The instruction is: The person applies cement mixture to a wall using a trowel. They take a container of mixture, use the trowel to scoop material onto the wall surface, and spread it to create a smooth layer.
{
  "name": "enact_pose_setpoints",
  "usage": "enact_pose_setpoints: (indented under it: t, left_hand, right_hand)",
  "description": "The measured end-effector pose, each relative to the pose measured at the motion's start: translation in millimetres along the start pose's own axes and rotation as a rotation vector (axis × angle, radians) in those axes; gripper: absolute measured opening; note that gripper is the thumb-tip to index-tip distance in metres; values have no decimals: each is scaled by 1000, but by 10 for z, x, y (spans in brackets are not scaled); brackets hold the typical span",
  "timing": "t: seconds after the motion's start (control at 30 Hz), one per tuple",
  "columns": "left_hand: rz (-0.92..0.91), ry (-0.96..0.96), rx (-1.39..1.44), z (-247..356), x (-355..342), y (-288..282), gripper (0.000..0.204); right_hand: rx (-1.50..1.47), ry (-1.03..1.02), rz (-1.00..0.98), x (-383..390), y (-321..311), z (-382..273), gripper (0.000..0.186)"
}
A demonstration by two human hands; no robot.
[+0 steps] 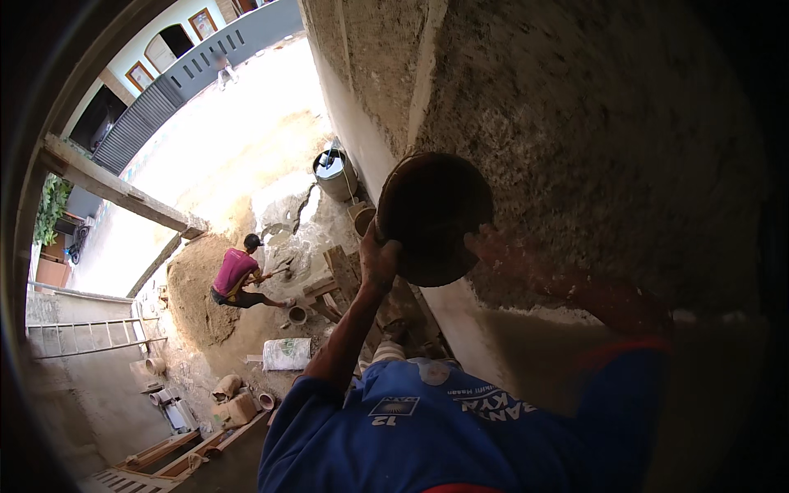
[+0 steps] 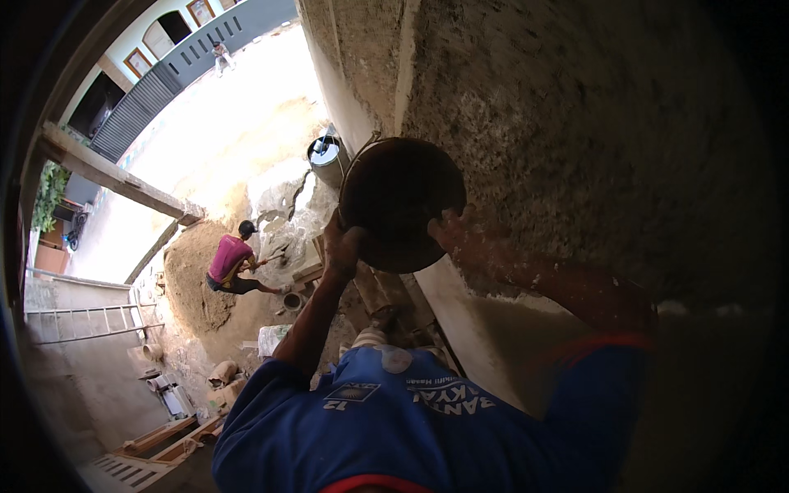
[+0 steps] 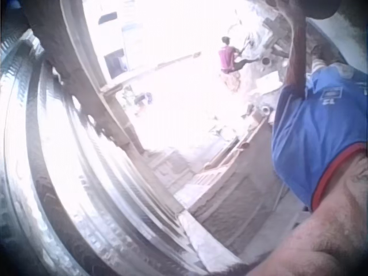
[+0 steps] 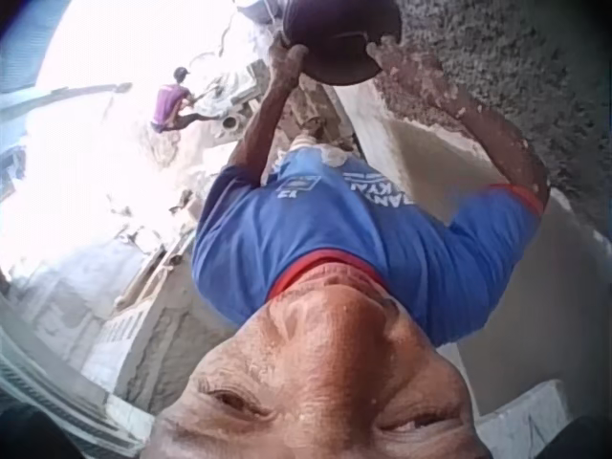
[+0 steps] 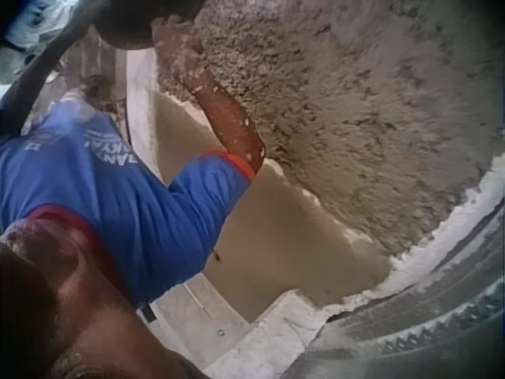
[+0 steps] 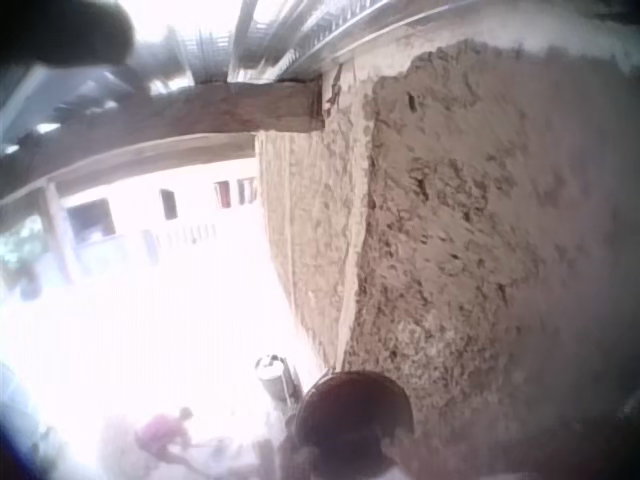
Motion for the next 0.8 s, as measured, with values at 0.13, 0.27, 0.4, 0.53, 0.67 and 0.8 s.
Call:
enact_pose_setpoints:
  t: [0.13,0.27,0.4,0.53,0.67,0.8]
  left_hand:
    - [-56,60,83,-18,10,282,60]
    - [-3,43,-168,138,65,156,60]
    - [84,106,-117,216,195,378,59]
    - [81,10,-198,87,287,389,57]
    - [116,75,-67,-109,274,282,55]
    - [149,75,20,-43,345,293,55]
  right_hand:
    - [360,-2,121,-66,-687,581,44]
    - [1150,-717,-5,-19,93,313,46]
    - [756,-134,56,304,39,201,41]
    - [679,-196,125,573,141,-355,40]
    - [105,3,-209,573,-137,-80,42]
    - [971,-342,-107,697,-470,146,44]
Point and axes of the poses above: each hand's wrist, its own x-axis away from the middle knuckle, its own y-axis out of the palm, z = x × y, the point moved 6 cm from there along -x, towards the middle knuckle, and after that the axes turned 13 degrees about z, right-handed, at the moved point
